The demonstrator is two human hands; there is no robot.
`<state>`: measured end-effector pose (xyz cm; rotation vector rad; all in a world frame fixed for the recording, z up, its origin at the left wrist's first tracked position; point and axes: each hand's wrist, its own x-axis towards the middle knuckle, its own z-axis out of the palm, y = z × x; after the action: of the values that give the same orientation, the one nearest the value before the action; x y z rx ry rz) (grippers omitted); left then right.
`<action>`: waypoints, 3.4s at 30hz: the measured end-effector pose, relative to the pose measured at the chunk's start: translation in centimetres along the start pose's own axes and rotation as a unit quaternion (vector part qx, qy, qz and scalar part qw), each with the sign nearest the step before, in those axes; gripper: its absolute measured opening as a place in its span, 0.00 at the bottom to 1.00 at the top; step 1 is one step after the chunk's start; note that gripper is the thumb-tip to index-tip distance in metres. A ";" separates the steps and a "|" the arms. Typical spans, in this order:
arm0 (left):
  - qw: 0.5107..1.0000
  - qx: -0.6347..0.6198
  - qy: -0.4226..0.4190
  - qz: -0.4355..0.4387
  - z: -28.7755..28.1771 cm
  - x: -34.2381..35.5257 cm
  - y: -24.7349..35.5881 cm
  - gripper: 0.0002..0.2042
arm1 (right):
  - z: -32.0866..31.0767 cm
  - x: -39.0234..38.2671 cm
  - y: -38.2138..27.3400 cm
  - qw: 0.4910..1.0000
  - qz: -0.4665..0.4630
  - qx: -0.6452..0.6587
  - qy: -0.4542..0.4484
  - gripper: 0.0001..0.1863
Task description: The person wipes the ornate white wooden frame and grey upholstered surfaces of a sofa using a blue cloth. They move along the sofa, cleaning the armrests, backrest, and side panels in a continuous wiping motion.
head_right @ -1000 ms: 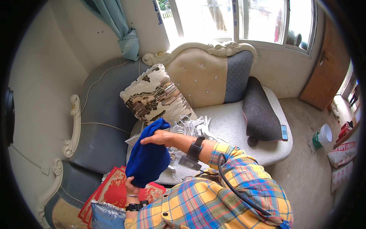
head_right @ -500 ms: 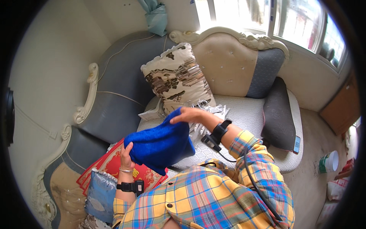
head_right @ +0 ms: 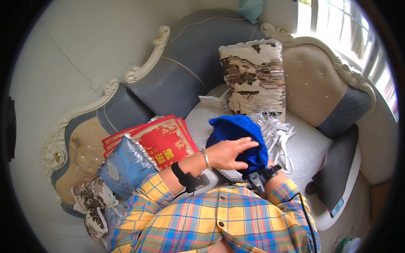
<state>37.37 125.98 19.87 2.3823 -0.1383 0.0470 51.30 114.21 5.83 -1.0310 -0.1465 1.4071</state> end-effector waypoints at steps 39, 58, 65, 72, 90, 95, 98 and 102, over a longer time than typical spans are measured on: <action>0.696 -0.112 0.596 -0.384 -1.9 -52.2 -25.7 0.09 | 4.9 17.3 -6.8 0.851 -0.239 -0.289 0.369 0.21; 0.585 0.215 0.645 -0.442 -19.0 -41.1 -30.5 0.09 | 25.8 60.4 -22.7 0.679 -0.443 -0.543 0.221 0.22; 0.629 0.326 0.525 -0.472 -32.3 -38.2 -41.6 0.23 | 35.8 76.3 -19.3 0.397 -0.666 -0.564 0.285 0.22; 0.537 0.502 0.401 -0.546 -41.6 -41.0 -54.7 0.26 | 40.6 78.5 -15.4 0.415 -0.647 -0.612 0.185 0.21; 0.533 0.566 0.400 -0.485 -43.1 -43.6 -60.4 0.20 | 53.1 67.1 -0.6 0.626 -0.563 -0.526 -0.119 0.12; 0.528 0.572 0.405 -0.479 -42.9 -43.8 -60.7 0.20 | 56.1 66.0 1.6 0.609 -0.641 -0.413 -0.219 0.11; 0.535 0.565 0.412 -0.475 -42.7 -44.0 -60.7 0.20 | 54.8 67.7 0.3 0.573 -0.644 -0.431 -0.266 0.12; 0.536 0.558 0.404 -0.487 -42.7 -44.4 -60.6 0.20 | 50.6 70.4 -4.7 0.541 -0.607 -0.547 -0.201 0.14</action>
<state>0.37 202.89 6.36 2.8135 2.2696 0.9166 38.55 200.08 4.87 -1.0628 -1.9079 0.0022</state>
